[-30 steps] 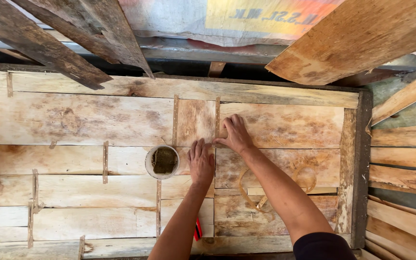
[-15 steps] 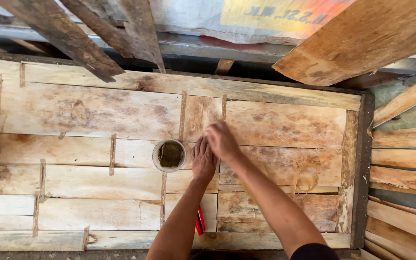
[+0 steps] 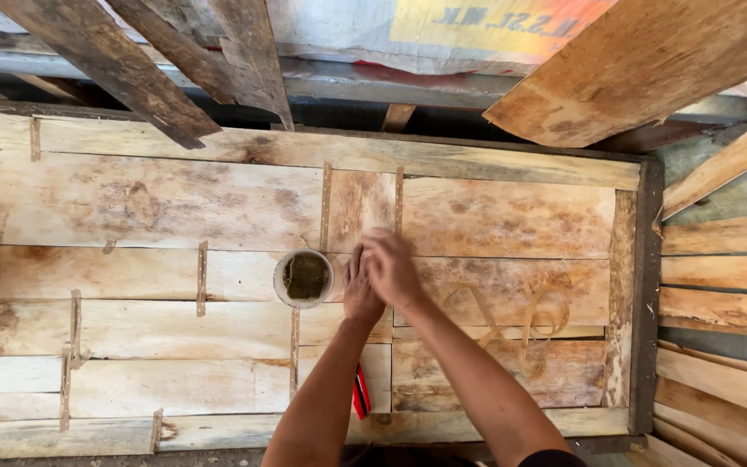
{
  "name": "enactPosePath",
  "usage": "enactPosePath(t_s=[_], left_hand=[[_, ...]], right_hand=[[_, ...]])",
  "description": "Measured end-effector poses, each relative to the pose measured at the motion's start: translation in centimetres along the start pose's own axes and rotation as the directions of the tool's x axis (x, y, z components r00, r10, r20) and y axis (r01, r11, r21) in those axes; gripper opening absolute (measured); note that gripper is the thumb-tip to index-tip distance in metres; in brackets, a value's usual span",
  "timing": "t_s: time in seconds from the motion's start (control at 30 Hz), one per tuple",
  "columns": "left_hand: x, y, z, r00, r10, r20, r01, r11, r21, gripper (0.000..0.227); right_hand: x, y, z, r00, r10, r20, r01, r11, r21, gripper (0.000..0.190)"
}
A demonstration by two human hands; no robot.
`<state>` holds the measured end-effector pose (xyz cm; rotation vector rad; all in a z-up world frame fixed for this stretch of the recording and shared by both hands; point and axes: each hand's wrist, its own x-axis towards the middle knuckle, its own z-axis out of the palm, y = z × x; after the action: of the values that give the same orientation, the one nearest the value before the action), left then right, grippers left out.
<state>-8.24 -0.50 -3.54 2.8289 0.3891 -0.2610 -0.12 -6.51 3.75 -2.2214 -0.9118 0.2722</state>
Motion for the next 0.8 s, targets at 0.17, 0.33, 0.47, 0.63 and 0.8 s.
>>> enactPosePath(t_s=[0.17, 0.33, 0.47, 0.63, 0.8], left_hand=[[-1.2, 0.7, -3.6, 0.987, -0.098, -0.126, 0.045, 0.927, -0.372, 0.054], [-1.2, 0.7, -3.5, 0.982, -0.113, -0.149, 0.044, 0.913, -0.406, 0.054], [-1.3, 0.6, -3.5, 0.983, -0.102, -0.154, 0.031, 0.914, -0.404, 0.054], [-1.1, 0.8, -3.9, 0.985, -0.106, -0.140, 0.039, 0.910, -0.412, 0.053], [-1.4, 0.7, -3.9, 0.986, -0.114, -0.124, 0.052, 0.909, -0.415, 0.055]], right_hand=[[-1.6, 2.8, -4.1, 0.996, 0.081, 0.041, -0.067, 0.958, -0.279, 0.045], [-1.3, 0.1, -6.3, 0.984, 0.087, 0.158, -0.015, 0.913, -0.408, 0.054], [-2.2, 2.6, -5.4, 0.978, 0.125, 0.170, -0.083, 0.968, -0.236, 0.054], [-2.4, 3.4, -5.0, 0.976, 0.083, 0.200, -0.018, 0.953, -0.303, 0.053], [-1.4, 6.1, -3.9, 0.996, 0.017, 0.088, 0.008, 0.963, -0.268, 0.053]])
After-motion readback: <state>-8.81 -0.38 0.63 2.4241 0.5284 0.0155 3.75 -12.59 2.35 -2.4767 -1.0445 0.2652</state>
